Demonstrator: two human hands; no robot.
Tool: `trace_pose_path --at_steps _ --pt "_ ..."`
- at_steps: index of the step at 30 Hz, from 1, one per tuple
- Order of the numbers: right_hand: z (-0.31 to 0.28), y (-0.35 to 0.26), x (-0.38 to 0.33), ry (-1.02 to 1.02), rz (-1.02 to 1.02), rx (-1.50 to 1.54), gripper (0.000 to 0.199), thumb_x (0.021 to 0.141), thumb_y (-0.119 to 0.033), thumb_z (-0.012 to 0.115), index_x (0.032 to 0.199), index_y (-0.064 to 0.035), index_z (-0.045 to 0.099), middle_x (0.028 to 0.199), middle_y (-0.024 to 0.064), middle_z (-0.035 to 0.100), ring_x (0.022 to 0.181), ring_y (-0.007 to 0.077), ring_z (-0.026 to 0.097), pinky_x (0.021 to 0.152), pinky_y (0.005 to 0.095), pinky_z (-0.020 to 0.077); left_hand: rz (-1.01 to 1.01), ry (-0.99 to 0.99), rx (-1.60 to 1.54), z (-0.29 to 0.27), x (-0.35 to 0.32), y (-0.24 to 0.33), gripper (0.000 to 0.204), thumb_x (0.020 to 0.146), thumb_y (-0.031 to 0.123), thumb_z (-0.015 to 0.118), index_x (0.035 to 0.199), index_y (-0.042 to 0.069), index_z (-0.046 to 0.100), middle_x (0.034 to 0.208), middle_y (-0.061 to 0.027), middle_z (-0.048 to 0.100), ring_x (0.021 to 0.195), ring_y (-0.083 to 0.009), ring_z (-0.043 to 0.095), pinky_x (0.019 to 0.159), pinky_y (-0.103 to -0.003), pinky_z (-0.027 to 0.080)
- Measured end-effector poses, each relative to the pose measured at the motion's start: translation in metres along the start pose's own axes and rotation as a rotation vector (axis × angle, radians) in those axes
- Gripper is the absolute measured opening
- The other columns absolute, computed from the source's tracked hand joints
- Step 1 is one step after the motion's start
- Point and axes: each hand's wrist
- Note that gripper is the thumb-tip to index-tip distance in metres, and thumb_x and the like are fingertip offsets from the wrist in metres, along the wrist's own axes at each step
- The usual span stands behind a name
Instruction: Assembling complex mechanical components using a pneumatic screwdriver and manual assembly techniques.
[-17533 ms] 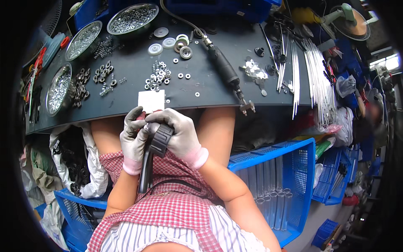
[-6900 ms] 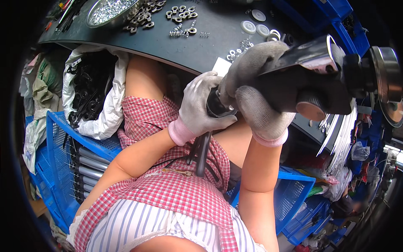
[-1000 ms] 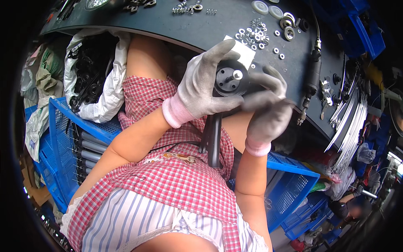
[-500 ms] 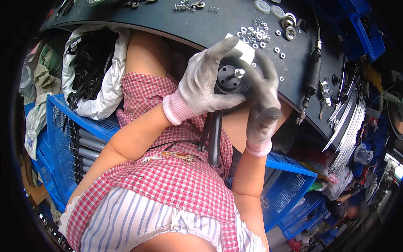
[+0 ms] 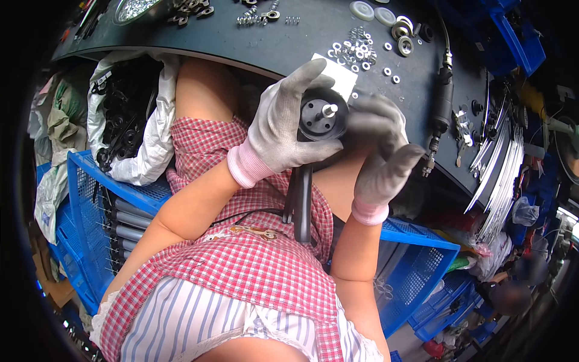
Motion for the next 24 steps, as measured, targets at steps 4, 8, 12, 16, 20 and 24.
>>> trace_pose_path --at_steps 4,8,12,16,20,24 --pt "-0.006 -0.011 0.0 -0.219 0.051 -0.262 0.097 0.091 -0.077 0.018 0.115 0.0021 0.068 0.123 0.0196 0.061 0.13 0.0337 0.043 0.113 0.0453 0.0246 0.031 0.01 0.024 -0.003 0.001 0.001 0.099 0.057 0.026 0.085 0.141 0.01 0.035 0.108 -0.0127 0.063 0.095 -0.0316 0.063 0.083 -0.043 0.05" --pt "0.002 -0.015 0.002 -0.18 0.012 -0.232 0.09 0.091 -0.075 0.027 0.109 0.003 0.07 0.117 0.0167 0.065 0.131 0.0365 0.043 0.112 0.0468 0.0263 0.032 -0.043 0.044 -0.004 -0.003 -0.002 0.106 0.058 0.023 0.087 0.145 0.008 0.031 0.114 -0.0209 0.062 0.099 -0.0333 0.065 0.087 -0.041 0.053" --pt "-0.036 0.001 0.028 0.091 -0.025 0.004 0.056 0.104 -0.039 0.038 0.085 0.0044 0.067 0.083 0.0101 0.067 0.08 0.0226 0.062 0.088 0.0389 0.0459 0.012 -0.073 0.046 -0.007 -0.007 0.0 0.106 0.059 0.022 0.087 0.147 0.008 0.029 0.116 -0.0197 0.06 0.101 -0.0316 0.064 0.088 -0.039 0.052" --pt "-0.052 0.027 0.104 0.076 0.092 -1.066 0.049 0.085 -0.032 0.07 0.122 -0.0017 0.061 0.116 0.019 0.063 0.102 0.0302 0.063 0.093 0.0376 0.0475 -0.018 -0.027 -0.029 -0.004 -0.006 -0.002 0.102 0.056 0.028 0.086 0.142 0.01 0.035 0.11 -0.0151 0.064 0.093 -0.0358 0.064 0.084 -0.044 0.05" --pt "-0.049 0.061 0.153 -0.067 0.279 -1.279 0.055 0.082 -0.041 0.072 0.124 -0.0076 0.062 0.12 0.018 0.062 0.114 0.0323 0.059 0.097 0.0413 0.0473 0.018 -0.013 -0.034 -0.002 -0.003 -0.002 0.1 0.056 0.028 0.086 0.141 0.01 0.036 0.11 -0.0146 0.064 0.092 -0.0356 0.064 0.084 -0.044 0.05" --pt "-0.05 0.073 0.155 -0.154 0.366 -1.272 0.043 0.081 -0.04 0.073 0.113 -0.0118 0.069 0.113 0.0135 0.067 0.107 0.0314 0.063 0.093 0.0423 0.0495 -0.02 -0.028 -0.059 0.001 -0.005 -0.006 0.097 0.056 0.029 0.086 0.139 0.01 0.038 0.108 -0.0141 0.064 0.091 -0.036 0.064 0.083 -0.045 0.05"
Point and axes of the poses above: each hand's wrist, its own x-axis towards the middle knuckle, its own z-axis out of the palm, y = z × x
